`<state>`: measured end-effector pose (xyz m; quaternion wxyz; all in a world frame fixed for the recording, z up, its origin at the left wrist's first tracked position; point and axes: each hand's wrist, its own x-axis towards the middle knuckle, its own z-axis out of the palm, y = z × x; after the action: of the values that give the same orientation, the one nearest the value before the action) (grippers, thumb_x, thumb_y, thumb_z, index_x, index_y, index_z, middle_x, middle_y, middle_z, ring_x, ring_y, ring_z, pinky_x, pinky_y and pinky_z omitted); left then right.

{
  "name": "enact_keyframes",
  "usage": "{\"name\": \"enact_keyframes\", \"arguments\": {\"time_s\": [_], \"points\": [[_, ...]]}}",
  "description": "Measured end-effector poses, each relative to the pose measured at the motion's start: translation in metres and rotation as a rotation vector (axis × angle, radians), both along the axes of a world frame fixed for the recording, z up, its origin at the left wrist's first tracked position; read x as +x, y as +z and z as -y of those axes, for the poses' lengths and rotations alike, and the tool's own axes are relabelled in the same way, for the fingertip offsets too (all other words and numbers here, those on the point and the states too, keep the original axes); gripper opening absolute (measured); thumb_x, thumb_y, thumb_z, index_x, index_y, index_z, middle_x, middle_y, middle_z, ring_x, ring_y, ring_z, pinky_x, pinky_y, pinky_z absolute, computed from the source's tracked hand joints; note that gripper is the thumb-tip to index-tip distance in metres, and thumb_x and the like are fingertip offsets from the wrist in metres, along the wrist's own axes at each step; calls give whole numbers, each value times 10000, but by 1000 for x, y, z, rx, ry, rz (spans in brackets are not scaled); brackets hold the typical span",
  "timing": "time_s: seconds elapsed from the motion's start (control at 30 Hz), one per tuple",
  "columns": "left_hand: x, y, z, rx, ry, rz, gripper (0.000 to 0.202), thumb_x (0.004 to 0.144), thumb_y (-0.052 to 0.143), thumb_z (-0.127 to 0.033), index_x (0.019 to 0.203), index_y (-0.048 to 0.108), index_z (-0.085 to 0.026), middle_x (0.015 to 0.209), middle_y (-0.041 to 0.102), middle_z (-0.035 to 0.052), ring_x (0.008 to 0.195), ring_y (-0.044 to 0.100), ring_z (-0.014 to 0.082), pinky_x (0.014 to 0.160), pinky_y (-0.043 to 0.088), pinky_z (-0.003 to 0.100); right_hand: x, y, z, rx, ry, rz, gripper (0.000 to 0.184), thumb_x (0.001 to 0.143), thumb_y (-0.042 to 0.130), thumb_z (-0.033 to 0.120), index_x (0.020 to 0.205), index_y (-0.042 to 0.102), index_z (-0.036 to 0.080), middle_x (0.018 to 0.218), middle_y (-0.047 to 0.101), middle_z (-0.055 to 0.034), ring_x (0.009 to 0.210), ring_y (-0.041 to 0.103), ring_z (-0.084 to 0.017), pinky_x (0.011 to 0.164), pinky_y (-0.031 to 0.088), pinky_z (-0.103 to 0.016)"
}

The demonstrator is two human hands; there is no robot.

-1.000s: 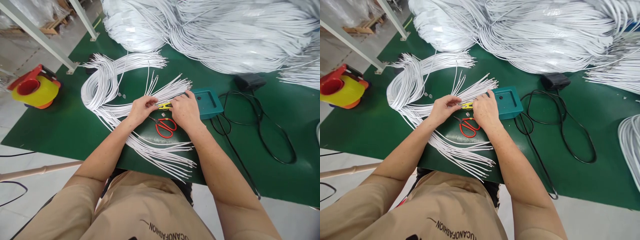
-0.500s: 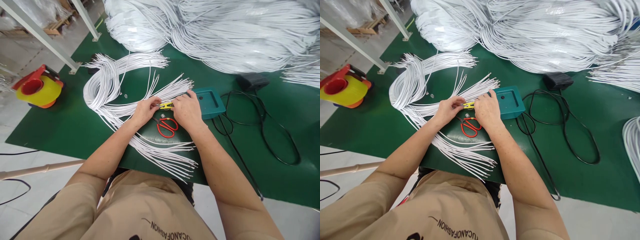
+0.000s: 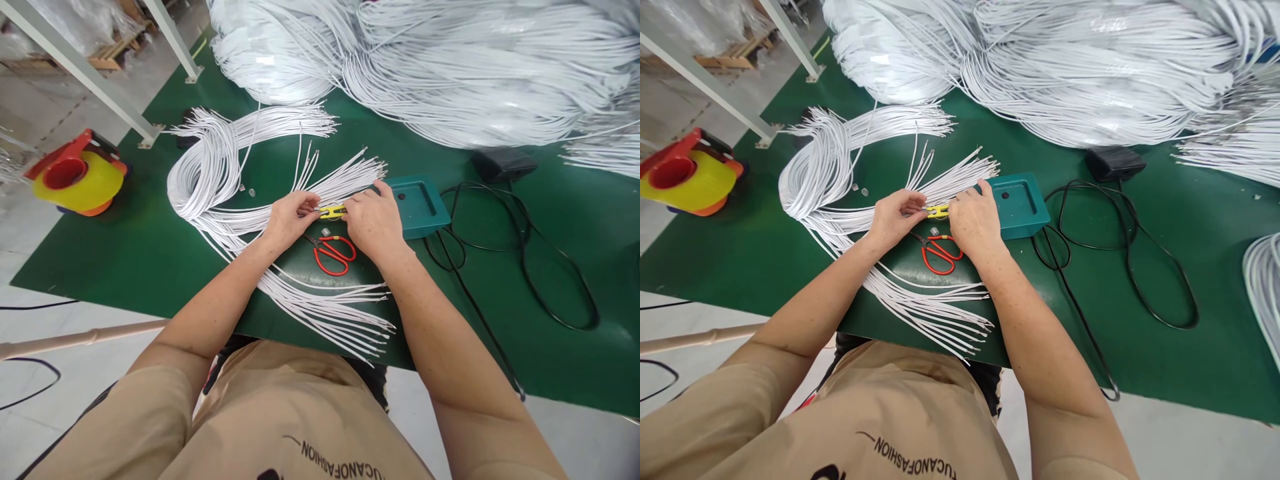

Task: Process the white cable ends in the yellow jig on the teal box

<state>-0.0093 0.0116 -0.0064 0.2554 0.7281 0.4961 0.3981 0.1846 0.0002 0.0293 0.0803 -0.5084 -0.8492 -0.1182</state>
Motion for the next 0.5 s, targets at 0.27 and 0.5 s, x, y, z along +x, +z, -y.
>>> {"name": "enact_keyframes", "arguments": {"time_s": [0.27,0.5], "points": [[0,1,2,68,-3,-107,113,785,658,-184,897,653,-194,892,671,2,772,640,111,772,543,247,-1,-1,0,-20,7,-37,318,917,380,178,835,688,173,854,709,-97,878,593,-243,1087,266,-440],[-1,3,4,211,-33,-281,87,860,600,-200,916,667,-209,887,677,18,837,632,138,786,496,252,0,0,1,-32,11,-20,336,919,367,174,835,693,173,851,702,-92,879,588,-240,1090,267,-450]]}}
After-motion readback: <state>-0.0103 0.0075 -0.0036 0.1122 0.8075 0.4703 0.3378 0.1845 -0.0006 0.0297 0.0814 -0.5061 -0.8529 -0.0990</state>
